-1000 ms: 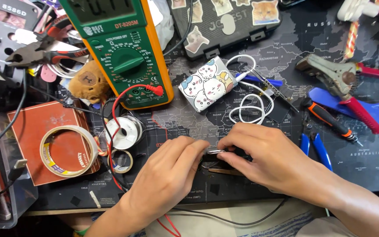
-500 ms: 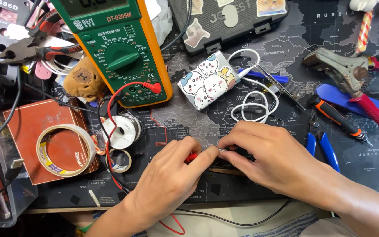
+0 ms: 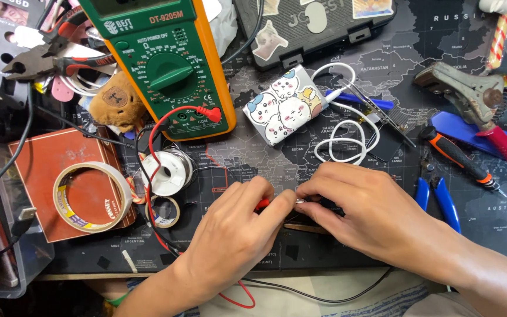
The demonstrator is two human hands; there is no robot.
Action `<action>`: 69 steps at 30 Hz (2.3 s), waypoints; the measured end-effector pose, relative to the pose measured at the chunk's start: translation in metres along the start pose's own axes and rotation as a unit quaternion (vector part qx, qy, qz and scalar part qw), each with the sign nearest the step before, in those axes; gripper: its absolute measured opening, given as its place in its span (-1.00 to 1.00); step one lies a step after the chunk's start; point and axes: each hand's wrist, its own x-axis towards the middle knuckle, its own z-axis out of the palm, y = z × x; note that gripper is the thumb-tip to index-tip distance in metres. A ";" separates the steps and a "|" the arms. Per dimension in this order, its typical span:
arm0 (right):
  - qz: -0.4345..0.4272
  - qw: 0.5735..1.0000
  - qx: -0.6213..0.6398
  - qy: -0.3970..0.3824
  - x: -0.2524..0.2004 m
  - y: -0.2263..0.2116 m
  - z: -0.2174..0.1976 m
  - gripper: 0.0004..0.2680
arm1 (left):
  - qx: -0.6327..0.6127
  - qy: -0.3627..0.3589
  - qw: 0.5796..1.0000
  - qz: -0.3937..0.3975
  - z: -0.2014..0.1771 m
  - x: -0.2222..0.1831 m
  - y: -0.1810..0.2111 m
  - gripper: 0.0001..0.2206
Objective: Repair a small electronic device by soldering wires and testing with a multimeter
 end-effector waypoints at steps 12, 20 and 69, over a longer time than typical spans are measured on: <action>0.005 1.000 -0.014 -0.005 -0.003 0.003 0.002 -0.90 | -0.046 -0.010 0.998 -0.034 0.001 -0.002 -0.004 -0.96; 0.002 1.000 -0.013 -0.003 -0.001 0.002 0.001 -0.90 | -0.032 -0.013 0.999 -0.015 -0.002 -0.004 -0.005 -0.80; 0.201 0.967 0.139 -0.073 -0.011 0.003 -0.003 -0.89 | -0.179 -0.035 0.981 -0.065 -0.018 -0.004 -0.007 -0.96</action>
